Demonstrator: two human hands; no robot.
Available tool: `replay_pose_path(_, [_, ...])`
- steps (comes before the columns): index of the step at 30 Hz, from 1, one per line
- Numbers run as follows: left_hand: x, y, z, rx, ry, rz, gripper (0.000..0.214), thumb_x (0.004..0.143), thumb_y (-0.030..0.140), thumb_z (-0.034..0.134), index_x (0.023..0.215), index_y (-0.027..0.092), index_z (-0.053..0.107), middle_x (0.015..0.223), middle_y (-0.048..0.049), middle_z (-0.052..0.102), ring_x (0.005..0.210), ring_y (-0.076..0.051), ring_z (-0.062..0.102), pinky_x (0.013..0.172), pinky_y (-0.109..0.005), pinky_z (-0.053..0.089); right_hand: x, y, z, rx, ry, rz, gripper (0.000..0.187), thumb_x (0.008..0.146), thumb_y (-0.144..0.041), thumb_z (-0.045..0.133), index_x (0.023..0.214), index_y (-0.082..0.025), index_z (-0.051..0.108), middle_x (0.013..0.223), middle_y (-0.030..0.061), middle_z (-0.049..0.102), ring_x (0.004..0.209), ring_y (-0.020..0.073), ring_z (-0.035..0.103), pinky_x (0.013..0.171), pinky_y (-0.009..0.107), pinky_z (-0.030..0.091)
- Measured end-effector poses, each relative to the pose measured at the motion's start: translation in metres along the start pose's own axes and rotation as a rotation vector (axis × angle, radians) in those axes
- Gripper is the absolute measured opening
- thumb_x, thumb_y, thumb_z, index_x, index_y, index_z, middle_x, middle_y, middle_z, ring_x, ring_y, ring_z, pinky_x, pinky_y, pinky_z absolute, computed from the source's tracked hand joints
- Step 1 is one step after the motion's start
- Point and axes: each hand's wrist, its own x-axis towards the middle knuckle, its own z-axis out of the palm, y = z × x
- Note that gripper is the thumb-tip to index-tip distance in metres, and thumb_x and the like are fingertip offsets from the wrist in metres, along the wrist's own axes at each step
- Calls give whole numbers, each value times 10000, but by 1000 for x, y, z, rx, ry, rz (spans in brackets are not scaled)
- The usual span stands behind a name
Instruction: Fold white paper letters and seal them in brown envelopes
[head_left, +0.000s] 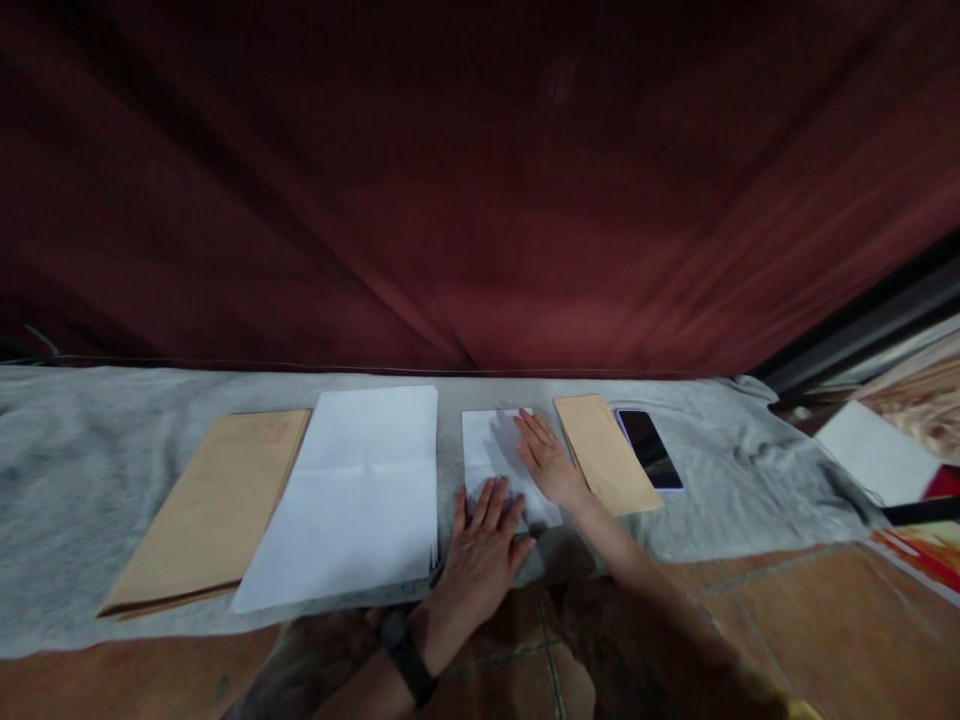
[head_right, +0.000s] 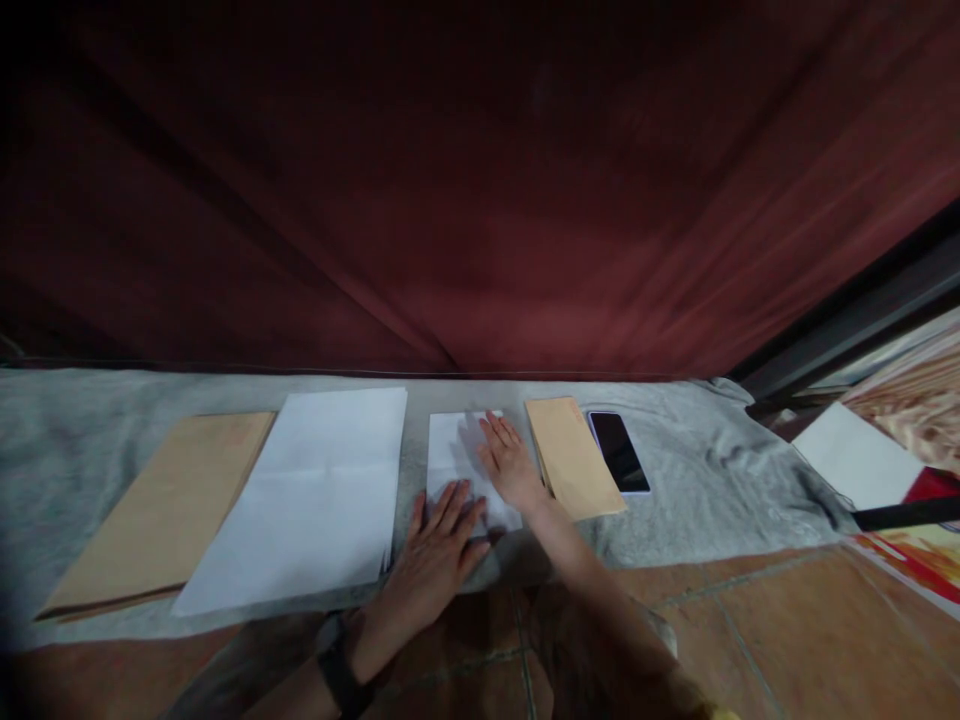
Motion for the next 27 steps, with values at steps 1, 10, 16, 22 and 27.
replay_pose_path(1, [3, -5, -3, -11, -2, -30, 471, 1005, 330, 450, 1462, 226, 497, 1575, -136, 443, 1482, -318, 364, 1195, -625, 303, -15, 0, -4, 20, -21, -6, 513, 1057, -335, 365, 1553, -206, 389, 1626, 85, 350, 1522, 251, 281, 1228, 520, 315])
replay_pose_path(10, [21, -64, -27, -72, -161, -98, 691, 826, -69, 324, 1442, 173, 524, 1592, -105, 423, 1490, -231, 356, 1197, -428, 390, -53, 10, -25, 99, -225, -135, 597, 962, -84, 392, 1538, -238, 413, 1608, 51, 396, 1500, 184, 328, 1256, 451, 293])
replay_pose_path(16, [24, -77, -27, -207, -234, -44, 749, 782, -67, 379, 1462, 215, 518, 1606, -56, 406, 1513, -205, 307, 1247, -429, 309, -62, 19, -56, 149, -380, -71, 768, 814, -18, 470, 1550, -224, 393, 1634, 46, 346, 1503, 172, 318, 1261, 387, 269])
replay_pose_path(22, [24, -92, -30, -346, -321, -30, 797, 772, -31, 436, 1503, 287, 458, 1645, -5, 331, 1543, -197, 225, 1258, -461, 272, -80, 7, -66, 86, -554, -34, 871, 782, -200, 679, 1578, -252, 329, 1692, 70, 153, 1558, 254, 143, 1265, 451, 200])
replay_pose_path(27, [25, -91, -37, -347, -346, -27, 813, 749, -5, 495, 1502, 299, 457, 1652, -2, 315, 1542, -206, 227, 1256, -465, 270, -87, -12, -50, -16, -491, -120, 814, 826, -297, 685, 1567, -205, 360, 1692, 118, 126, 1562, 301, 92, 1273, 505, 103])
